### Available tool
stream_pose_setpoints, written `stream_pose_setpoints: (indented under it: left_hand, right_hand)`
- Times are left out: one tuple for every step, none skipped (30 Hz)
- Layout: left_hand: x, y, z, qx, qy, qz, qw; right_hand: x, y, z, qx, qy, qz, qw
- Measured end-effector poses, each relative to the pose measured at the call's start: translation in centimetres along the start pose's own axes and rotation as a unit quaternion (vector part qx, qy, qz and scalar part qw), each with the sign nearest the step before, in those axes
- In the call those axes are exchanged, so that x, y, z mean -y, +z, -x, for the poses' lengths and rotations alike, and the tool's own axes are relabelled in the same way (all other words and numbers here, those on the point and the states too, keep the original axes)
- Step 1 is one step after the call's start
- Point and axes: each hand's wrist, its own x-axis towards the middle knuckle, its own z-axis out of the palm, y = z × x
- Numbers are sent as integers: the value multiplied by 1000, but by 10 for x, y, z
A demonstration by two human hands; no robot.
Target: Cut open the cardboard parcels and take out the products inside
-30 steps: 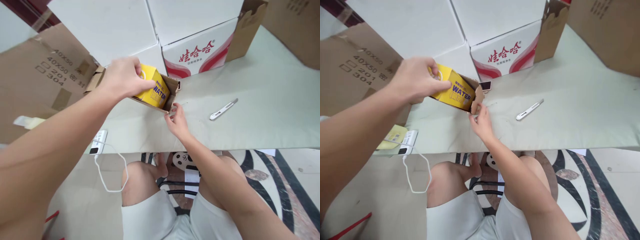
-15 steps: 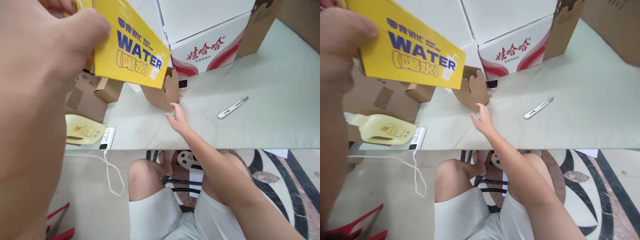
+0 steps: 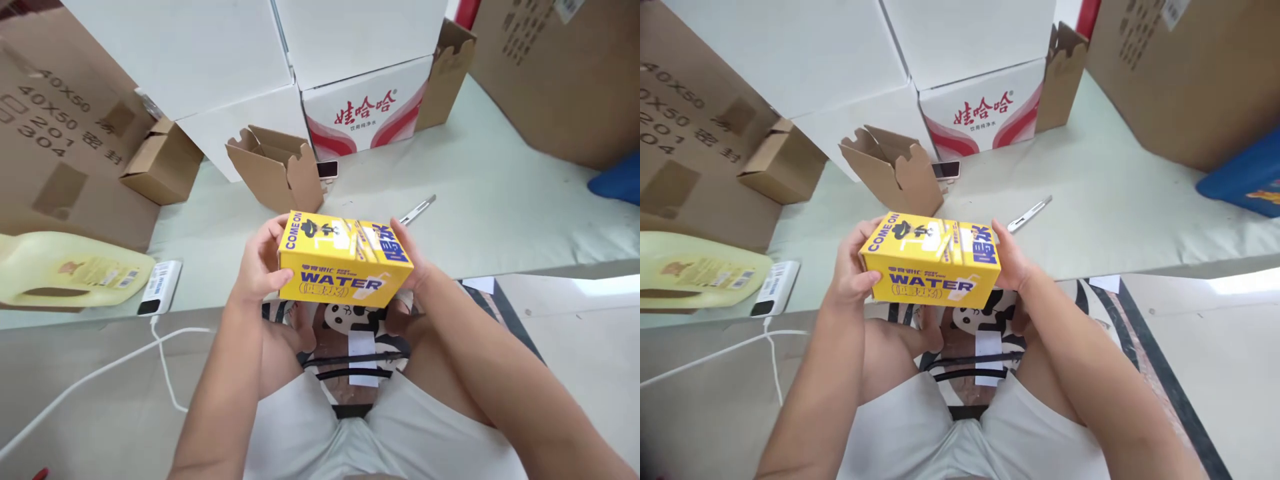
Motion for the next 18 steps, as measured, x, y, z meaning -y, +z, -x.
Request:
stream_pose_setpoints:
  left_hand:
    - [6, 1, 4, 9, -14, 19, 1000]
    - [11, 2, 7, 21, -32, 32, 999]
    - [16, 3, 9, 36, -51, 40, 997]
    - [19, 4, 9, 49, -71, 45, 995]
    - [23, 5, 8, 53, -90, 48, 993]
    - [26, 6, 6, 43, -108, 49, 992]
    - [29, 6, 4, 18, -125, 50, 991]
    - [31, 6, 1, -14, -143, 55, 988]
    - [32, 6, -2, -47, -165, 64, 983]
    - [32, 5, -4, -73, -196, 77, 975]
    - [32, 4, -6, -87, -232, 95, 964]
    - [31, 3, -7, -92, -271, 114, 951]
    - [30, 2, -7, -95, -307, 133, 938]
    - [30, 2, -6, -105, -334, 148, 925]
    - [30, 3, -4, -129, -351, 158, 914]
    - [30, 5, -2, -164, -359, 164, 904]
    - [32, 10, 1, -202, -362, 166, 895]
    - [33, 16, 4, -232, -361, 166, 888]
  right_hand:
    - [-2, -10, 8, 1, 24, 12, 1000]
    - [-4, -18, 16, -7, 48, 20, 999]
    - [-6, -23, 22, -20, 69, 26, 997]
    - [-8, -27, 27, -29, 81, 33, 996]
    - [-9, -29, 29, -35, 84, 39, 995]
    - [-9, -29, 30, -37, 77, 43, 995]
    - [-9, -27, 30, -37, 63, 45, 996]
    - [-7, -25, 28, -37, 45, 46, 997]
    - [-6, -23, 24, -38, 26, 48, 998]
    - [-4, -20, 20, -43, 8, 52, 998]
    - [-2, -16, 16, -50, -7, 57, 997]
    - [-1, -13, 11, -59, -20, 60, 996]
    - [0, -9, 7, -68, -32, 61, 995]
    - [-1, -5, 3, -77, -43, 60, 994]
    - [-3, 0, 0, -83, -54, 56, 993]
    - [-6, 5, -3, -89, -67, 51, 992]
    - [-9, 9, -6, -95, -86, 47, 991]
    - [-14, 13, -9, -102, -112, 44, 987]
